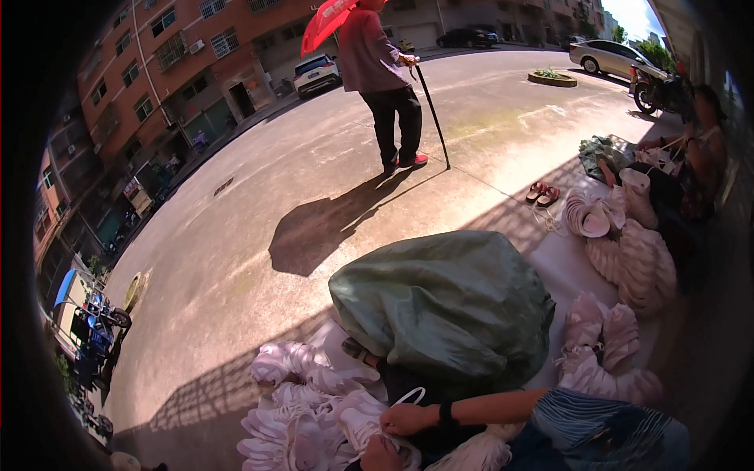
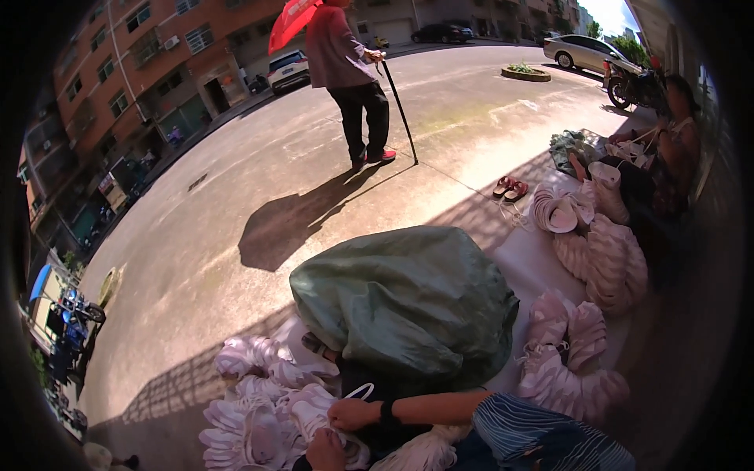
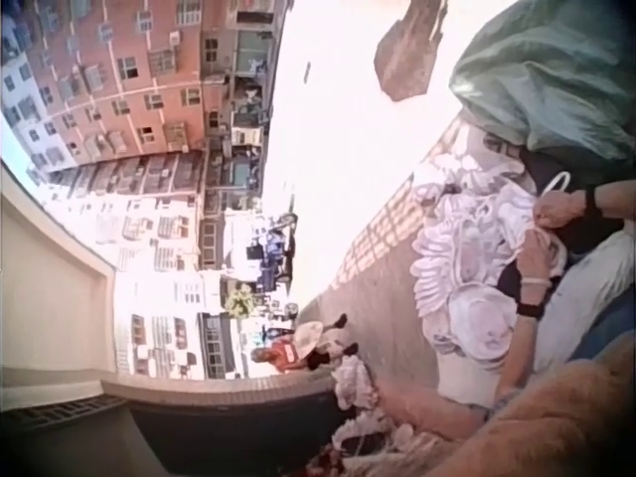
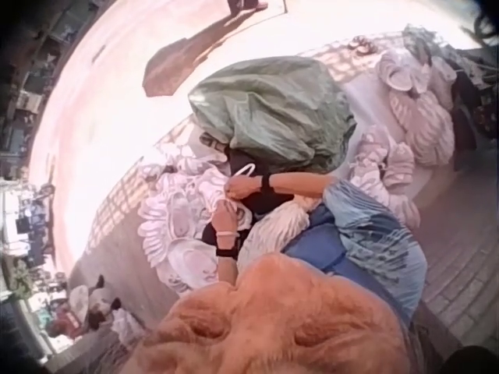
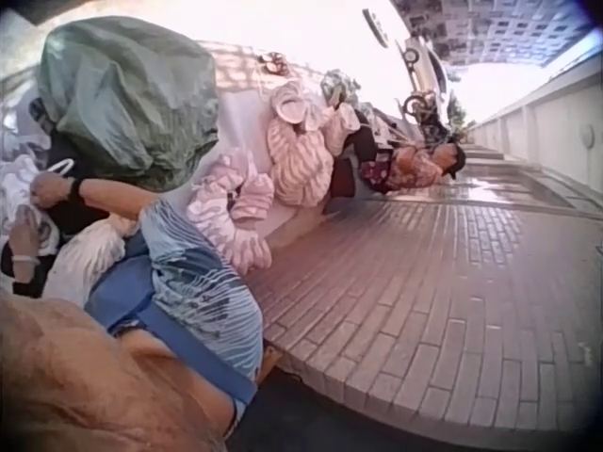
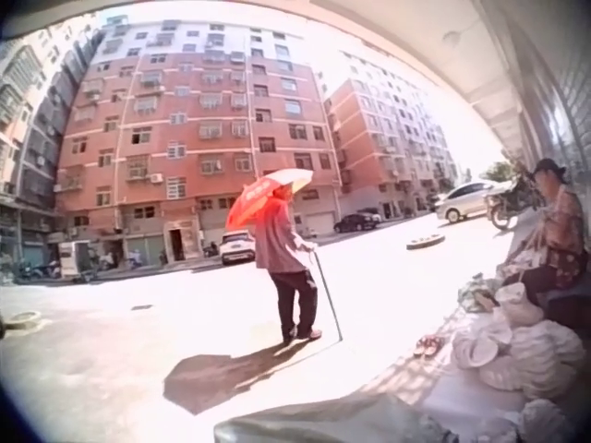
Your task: The recorder is lacing a white and pink sneaker, pulling laces through eyelets.
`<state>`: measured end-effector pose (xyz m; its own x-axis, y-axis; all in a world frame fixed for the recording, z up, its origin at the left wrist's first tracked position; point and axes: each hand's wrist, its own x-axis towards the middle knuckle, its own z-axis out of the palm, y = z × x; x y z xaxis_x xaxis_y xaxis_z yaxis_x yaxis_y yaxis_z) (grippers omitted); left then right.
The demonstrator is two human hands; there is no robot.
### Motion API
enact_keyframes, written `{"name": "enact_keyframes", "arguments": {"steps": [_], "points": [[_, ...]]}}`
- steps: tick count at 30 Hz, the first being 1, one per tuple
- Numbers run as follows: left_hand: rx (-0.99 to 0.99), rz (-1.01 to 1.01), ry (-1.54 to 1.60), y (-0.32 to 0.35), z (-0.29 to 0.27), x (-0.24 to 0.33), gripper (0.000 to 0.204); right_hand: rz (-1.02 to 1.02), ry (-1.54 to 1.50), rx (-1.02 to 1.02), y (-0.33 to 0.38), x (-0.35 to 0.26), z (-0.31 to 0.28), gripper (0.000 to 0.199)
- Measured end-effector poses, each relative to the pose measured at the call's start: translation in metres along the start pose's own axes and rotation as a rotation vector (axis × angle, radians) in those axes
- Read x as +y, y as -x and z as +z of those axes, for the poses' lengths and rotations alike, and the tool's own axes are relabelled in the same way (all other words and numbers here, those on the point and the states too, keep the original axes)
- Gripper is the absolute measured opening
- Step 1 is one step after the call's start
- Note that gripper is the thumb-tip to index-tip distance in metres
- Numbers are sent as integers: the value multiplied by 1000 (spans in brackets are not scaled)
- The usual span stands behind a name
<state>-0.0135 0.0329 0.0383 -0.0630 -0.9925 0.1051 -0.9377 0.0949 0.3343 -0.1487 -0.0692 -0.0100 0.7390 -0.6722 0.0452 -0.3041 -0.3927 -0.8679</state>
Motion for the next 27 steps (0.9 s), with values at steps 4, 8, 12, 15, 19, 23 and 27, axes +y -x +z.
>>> {"name": "enact_keyframes", "arguments": {"steps": [4,8,12,15,19,23,27], "points": [[-12,8,19,-10,-10,9,20,19,-27,-2,-1,-4,-9,18],[-128,-171,40,-14,-13,7,19,38,-60,-31,-2,-2,-16,19],[-115,-167,59,-11,-18,5,19,149,-190,-104,-7,-6,-17,16],[-100,-157,37,-14,-11,2,19,111,-237,-130,-8,-2,-19,14],[-53,-143,75,-19,-7,-5,18,224,-445,-229,-13,13,-16,13],[-115,-91,116,-19,16,-39,21,205,-301,-198,-7,-8,-20,15],[-22,81,70,-13,10,-21,25,-55,-103,108,0,-1,-5,16]]}}
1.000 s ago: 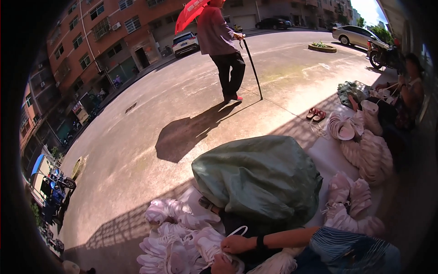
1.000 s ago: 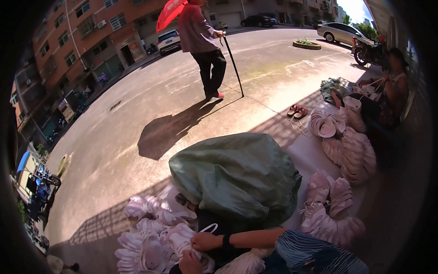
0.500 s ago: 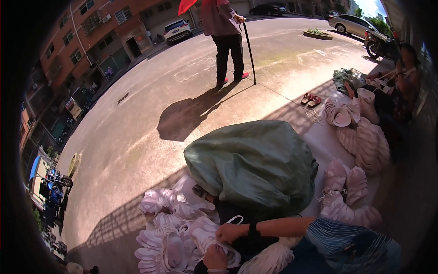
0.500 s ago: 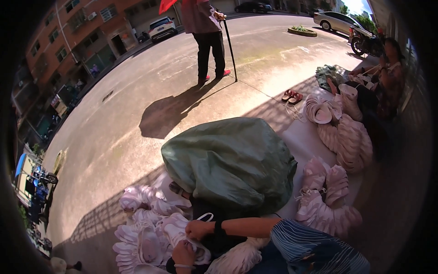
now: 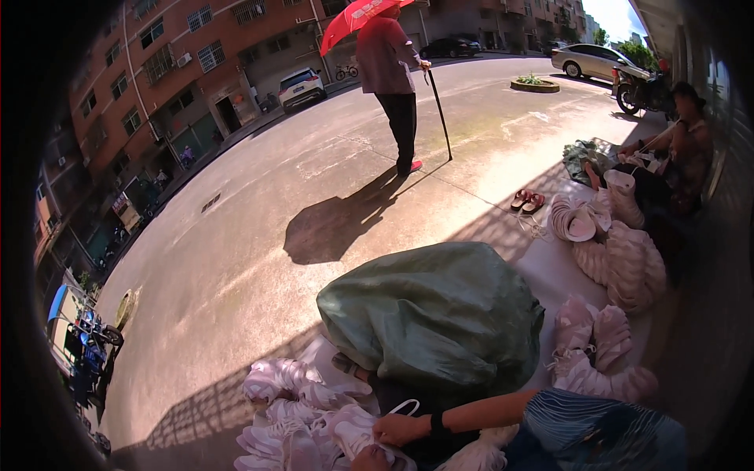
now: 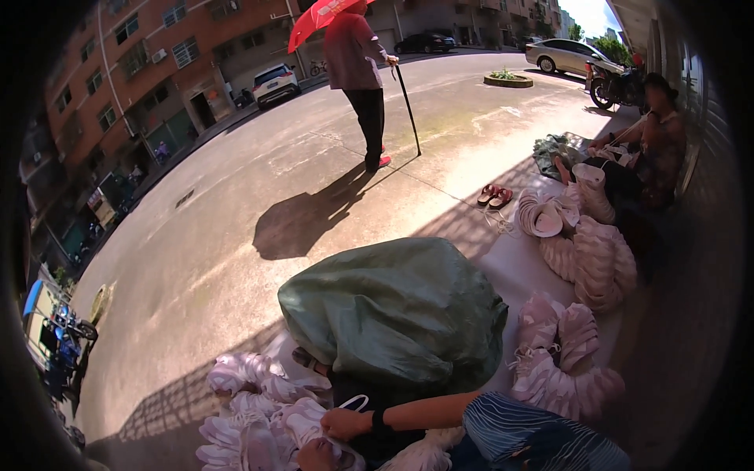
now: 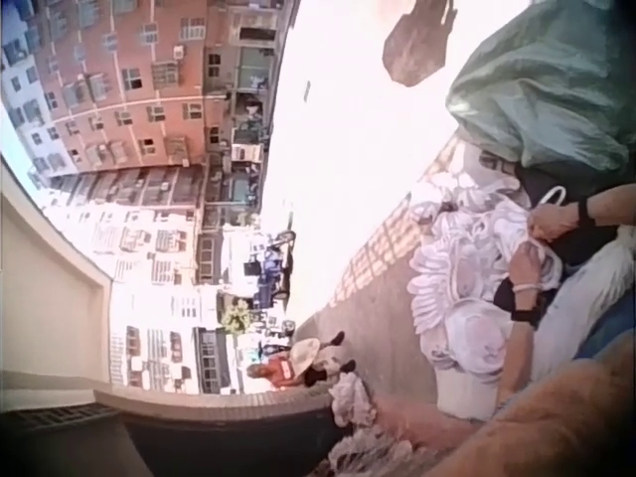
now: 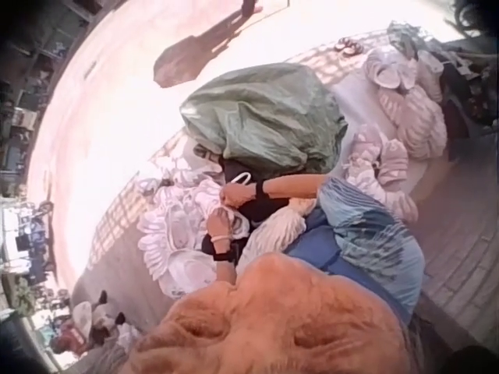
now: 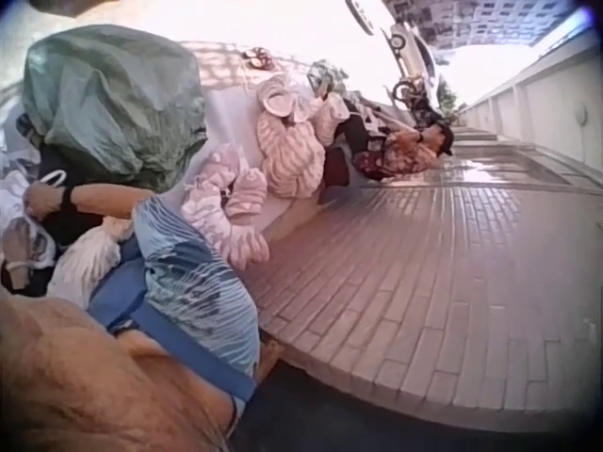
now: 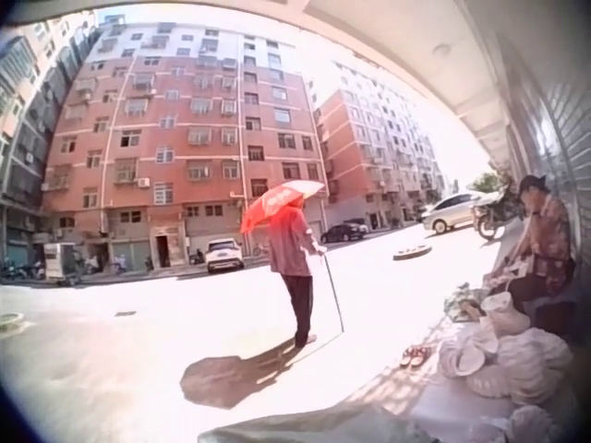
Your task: The recorder is lacing a white and pink sneaker, pulling laces through eyelets.
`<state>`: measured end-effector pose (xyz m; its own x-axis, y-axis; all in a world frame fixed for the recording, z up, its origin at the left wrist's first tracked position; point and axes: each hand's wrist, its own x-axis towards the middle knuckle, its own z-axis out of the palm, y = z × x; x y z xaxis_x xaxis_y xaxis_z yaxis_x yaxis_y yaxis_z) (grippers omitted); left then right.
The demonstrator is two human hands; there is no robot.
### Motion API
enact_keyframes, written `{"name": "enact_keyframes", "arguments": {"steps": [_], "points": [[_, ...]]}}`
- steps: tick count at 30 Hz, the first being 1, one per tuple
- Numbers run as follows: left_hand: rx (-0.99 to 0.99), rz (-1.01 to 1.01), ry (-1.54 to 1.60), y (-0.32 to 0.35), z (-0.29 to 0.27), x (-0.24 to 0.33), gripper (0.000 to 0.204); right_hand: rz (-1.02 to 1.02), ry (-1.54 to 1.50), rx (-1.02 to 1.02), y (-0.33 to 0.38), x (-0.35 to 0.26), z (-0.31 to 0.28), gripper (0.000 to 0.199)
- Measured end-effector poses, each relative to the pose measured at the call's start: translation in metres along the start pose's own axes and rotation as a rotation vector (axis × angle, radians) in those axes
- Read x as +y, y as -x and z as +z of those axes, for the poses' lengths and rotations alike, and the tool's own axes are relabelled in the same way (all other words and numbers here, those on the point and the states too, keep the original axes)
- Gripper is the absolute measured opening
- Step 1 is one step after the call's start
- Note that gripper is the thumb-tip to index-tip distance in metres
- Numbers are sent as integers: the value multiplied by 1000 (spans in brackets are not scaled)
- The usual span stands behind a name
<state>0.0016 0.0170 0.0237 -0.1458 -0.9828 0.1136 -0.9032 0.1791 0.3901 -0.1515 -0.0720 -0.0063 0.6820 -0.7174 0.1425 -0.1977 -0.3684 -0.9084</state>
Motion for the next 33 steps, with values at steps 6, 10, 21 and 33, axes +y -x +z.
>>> {"name": "enact_keyframes", "arguments": {"steps": [6,10,21,33], "points": [[-109,-112,0,-3,-15,11,30,10,230,28,7,-5,5,15],[-119,-100,10,-3,-17,10,32,-4,235,29,4,-2,7,15],[-46,60,44,-5,-15,5,28,-6,303,24,-1,4,6,16],[-15,-314,208,3,-11,3,24,-9,187,13,3,4,16,21]]}}
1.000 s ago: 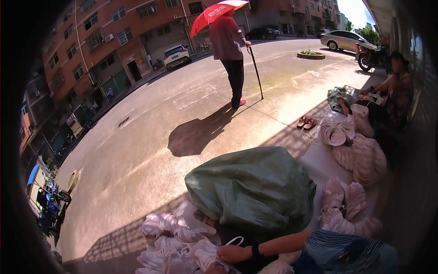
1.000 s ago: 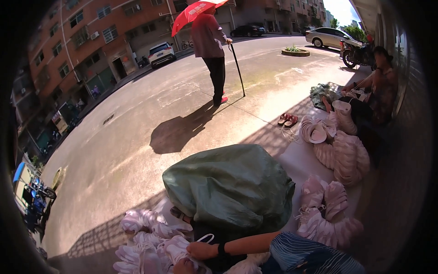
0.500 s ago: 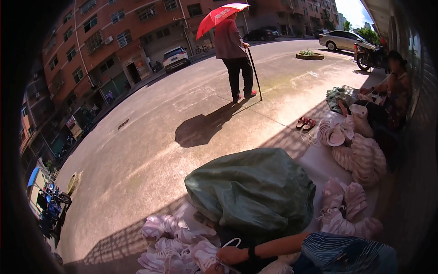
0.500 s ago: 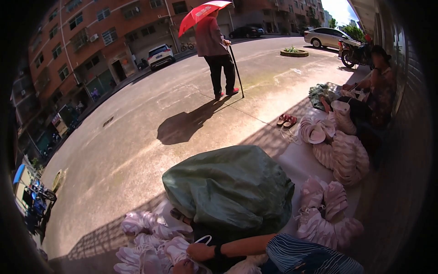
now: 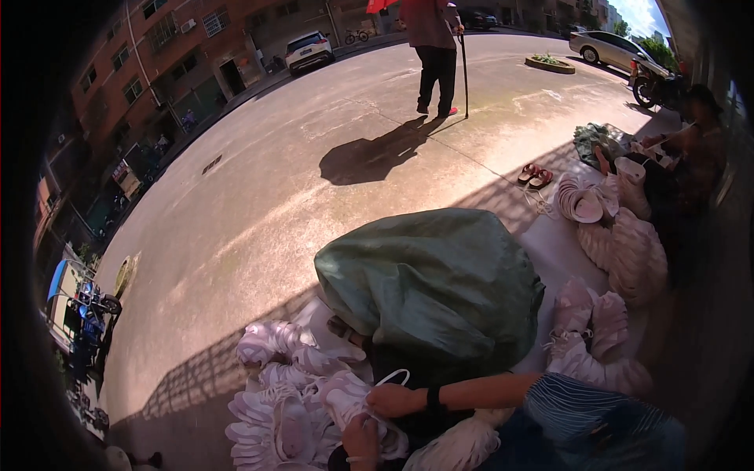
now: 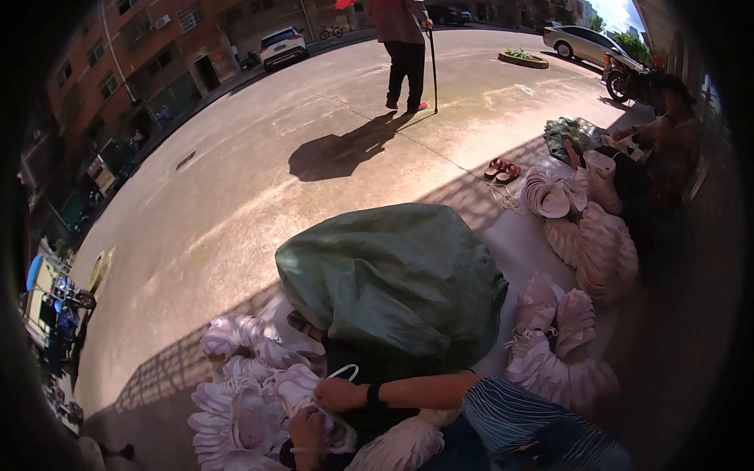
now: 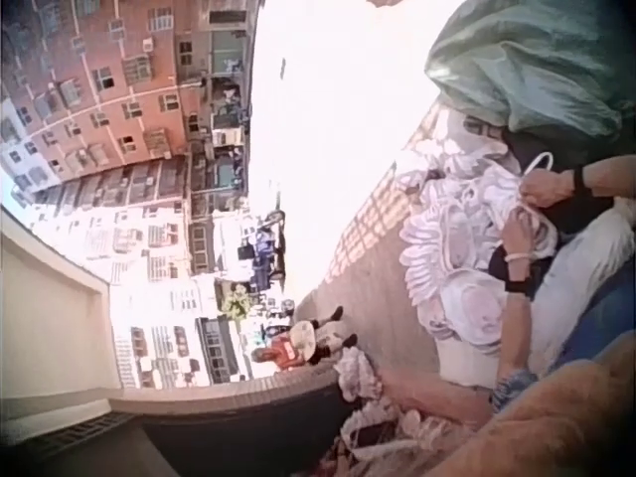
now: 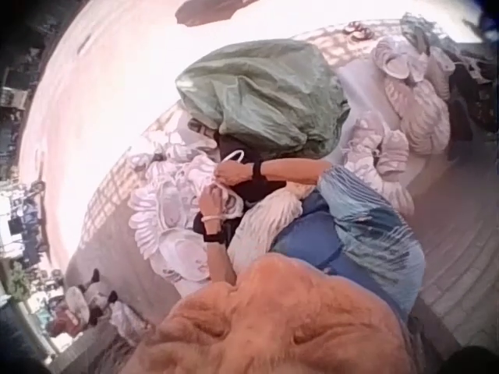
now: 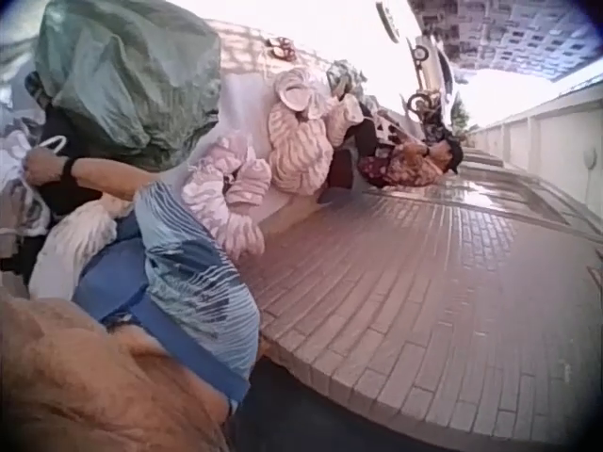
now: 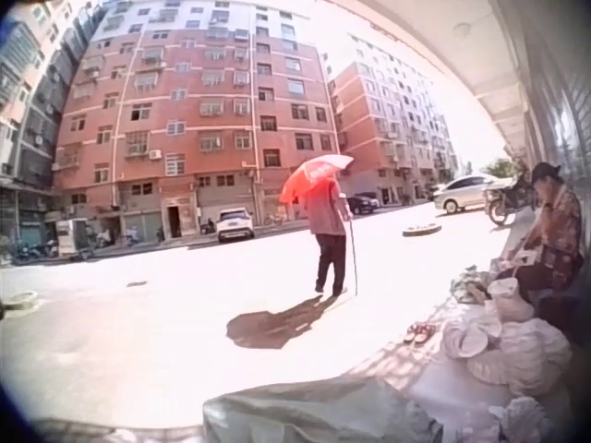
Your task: The recorder is lacing a white and pink sneaker, pulling laces through eyelets.
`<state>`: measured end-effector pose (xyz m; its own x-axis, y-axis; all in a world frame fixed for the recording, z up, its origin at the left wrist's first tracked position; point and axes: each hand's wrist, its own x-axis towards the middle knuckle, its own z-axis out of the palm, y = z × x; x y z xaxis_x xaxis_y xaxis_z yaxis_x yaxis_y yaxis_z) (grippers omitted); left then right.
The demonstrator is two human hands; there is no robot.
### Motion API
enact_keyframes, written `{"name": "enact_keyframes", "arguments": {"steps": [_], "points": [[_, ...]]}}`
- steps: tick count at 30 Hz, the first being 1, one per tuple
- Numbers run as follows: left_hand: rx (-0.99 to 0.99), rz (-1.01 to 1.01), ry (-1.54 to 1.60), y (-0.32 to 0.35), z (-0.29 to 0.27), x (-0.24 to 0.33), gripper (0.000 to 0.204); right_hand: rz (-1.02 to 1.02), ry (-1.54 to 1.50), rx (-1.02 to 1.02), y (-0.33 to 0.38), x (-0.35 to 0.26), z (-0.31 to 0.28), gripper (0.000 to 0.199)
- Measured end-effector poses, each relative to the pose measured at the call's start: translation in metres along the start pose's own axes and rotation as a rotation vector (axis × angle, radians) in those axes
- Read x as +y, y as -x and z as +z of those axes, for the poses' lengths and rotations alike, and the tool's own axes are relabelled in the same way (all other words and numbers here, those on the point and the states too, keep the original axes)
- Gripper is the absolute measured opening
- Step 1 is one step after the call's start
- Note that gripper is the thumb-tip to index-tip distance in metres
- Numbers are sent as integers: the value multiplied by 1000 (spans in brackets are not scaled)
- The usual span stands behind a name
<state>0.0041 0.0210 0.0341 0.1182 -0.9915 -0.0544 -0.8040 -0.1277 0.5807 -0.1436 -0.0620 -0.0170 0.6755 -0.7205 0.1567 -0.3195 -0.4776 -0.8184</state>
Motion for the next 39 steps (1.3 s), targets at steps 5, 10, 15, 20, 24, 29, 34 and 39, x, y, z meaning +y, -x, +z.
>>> {"name": "enact_keyframes", "arguments": {"steps": [5,10,15,20,24,29,34,39], "points": [[-102,4,16,-24,-7,17,30,42,54,-177,-16,17,-30,16],[-87,-72,86,-29,-2,3,29,63,18,-254,-22,22,-25,15],[-132,-103,93,-24,-5,1,27,14,-18,-156,-17,14,-20,17],[-156,-119,88,-23,-5,2,27,-118,51,-92,-12,10,-21,17],[-142,-129,73,-24,-5,4,27,257,-285,-267,-17,0,-34,20],[-124,-114,34,-23,-5,5,25,350,-346,-311,-15,-4,-41,18],[-107,-105,24,-22,-5,11,24,99,-138,-114,-7,3,-30,13],[-103,-120,36,-21,-3,10,24,70,-4,-82,-2,-2,-24,12]]}}
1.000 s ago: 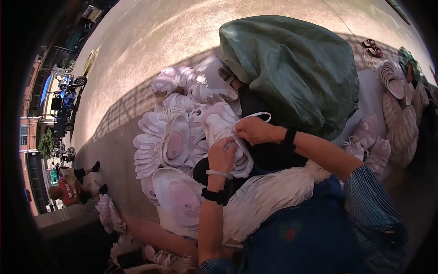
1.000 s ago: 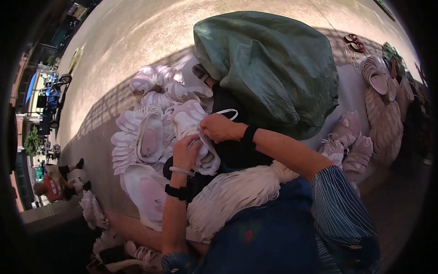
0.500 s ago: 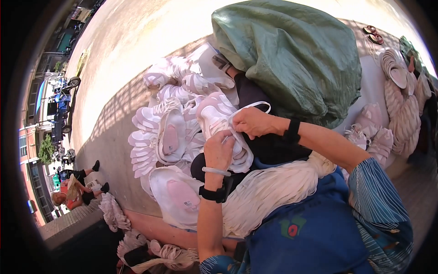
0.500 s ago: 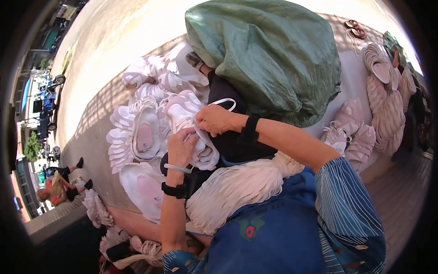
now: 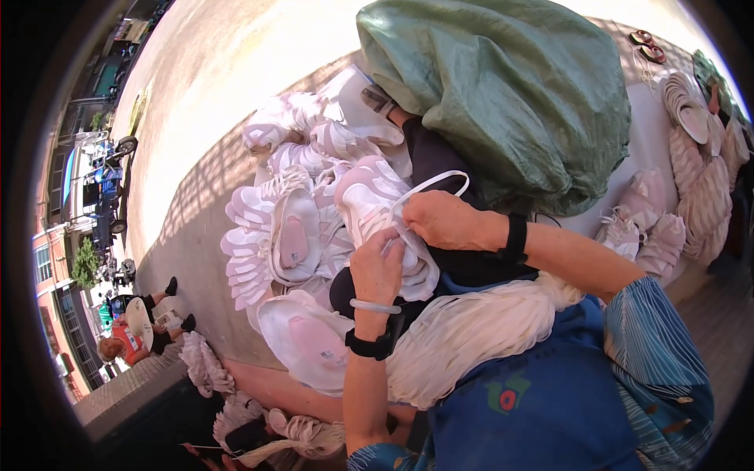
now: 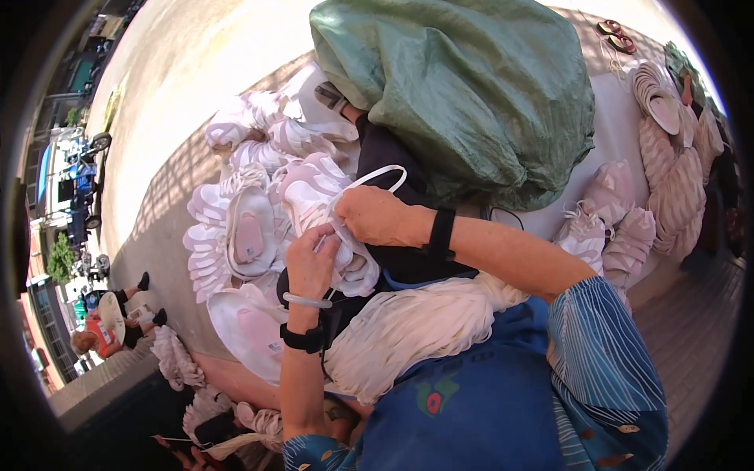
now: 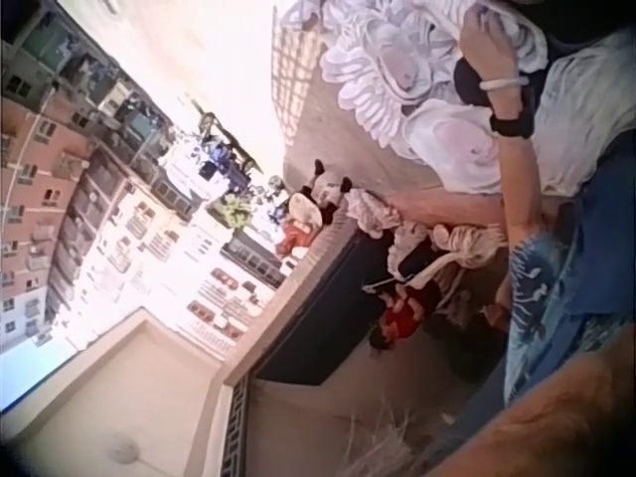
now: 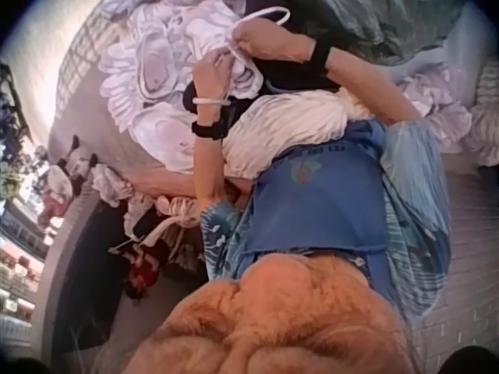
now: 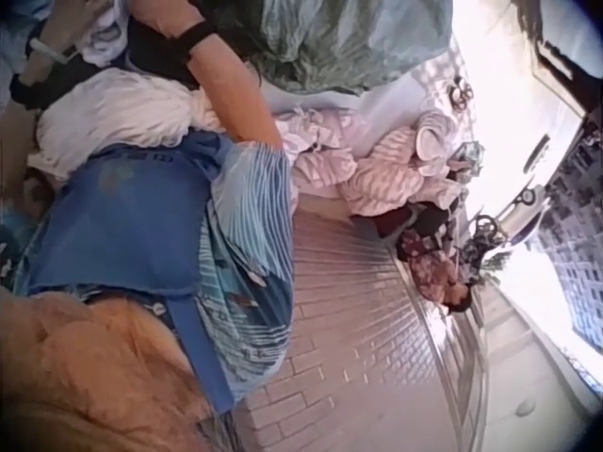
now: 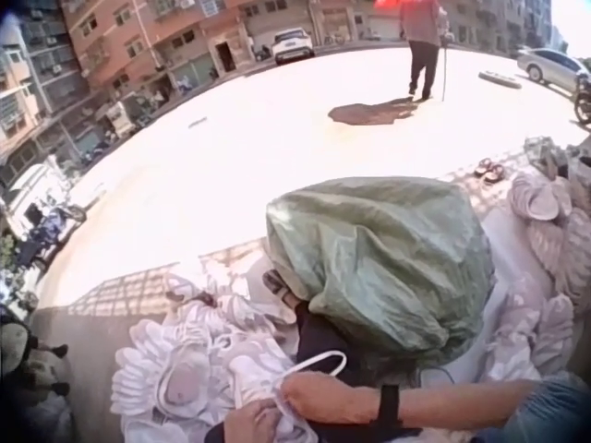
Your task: The recorder is lacing a white and pink sneaker, pulling laces through eyelets.
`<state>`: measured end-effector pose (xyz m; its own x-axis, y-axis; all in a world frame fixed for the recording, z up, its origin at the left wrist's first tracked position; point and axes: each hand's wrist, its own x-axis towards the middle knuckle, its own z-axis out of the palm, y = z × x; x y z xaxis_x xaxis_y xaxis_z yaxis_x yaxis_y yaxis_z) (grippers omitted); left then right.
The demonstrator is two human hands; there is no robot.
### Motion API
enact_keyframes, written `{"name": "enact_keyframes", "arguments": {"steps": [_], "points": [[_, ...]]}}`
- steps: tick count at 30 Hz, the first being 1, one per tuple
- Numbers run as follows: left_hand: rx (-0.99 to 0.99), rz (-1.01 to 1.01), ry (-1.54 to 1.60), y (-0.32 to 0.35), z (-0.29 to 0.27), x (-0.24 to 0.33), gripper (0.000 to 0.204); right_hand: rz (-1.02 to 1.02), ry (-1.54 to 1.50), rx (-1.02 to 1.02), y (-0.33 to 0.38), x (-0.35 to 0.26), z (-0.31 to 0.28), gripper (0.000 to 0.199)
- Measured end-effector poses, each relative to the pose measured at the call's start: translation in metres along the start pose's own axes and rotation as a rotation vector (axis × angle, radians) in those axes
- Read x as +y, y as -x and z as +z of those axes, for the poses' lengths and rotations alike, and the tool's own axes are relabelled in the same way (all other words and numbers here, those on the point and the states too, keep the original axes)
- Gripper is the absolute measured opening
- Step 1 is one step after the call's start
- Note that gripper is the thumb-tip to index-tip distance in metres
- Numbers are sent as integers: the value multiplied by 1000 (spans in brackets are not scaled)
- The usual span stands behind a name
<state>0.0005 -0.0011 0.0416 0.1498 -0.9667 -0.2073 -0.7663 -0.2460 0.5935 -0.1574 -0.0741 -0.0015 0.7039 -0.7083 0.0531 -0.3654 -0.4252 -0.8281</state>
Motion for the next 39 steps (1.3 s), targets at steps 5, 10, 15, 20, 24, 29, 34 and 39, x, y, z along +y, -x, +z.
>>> {"name": "enact_keyframes", "arguments": {"steps": [5,10,15,20,24,29,34,39], "points": [[-46,-38,-14,-3,-1,-1,23,53,130,-86,-1,-10,4,9],[17,-57,-76,-3,5,4,22,-43,-39,-80,-10,10,3,8],[60,5,-15,-5,9,6,20,-32,22,-83,-6,5,-4,9],[41,29,-41,-5,9,12,19,53,105,-116,-1,-2,-4,11],[133,173,-135,4,14,-13,14,19,13,21,-3,3,20,13],[-13,313,-104,2,4,-8,26,-33,-78,168,4,1,21,12],[66,455,-136,3,1,1,26,48,-146,153,4,-10,14,13],[-42,156,-287,3,9,3,26,62,8,117,0,-13,16,13]]}}
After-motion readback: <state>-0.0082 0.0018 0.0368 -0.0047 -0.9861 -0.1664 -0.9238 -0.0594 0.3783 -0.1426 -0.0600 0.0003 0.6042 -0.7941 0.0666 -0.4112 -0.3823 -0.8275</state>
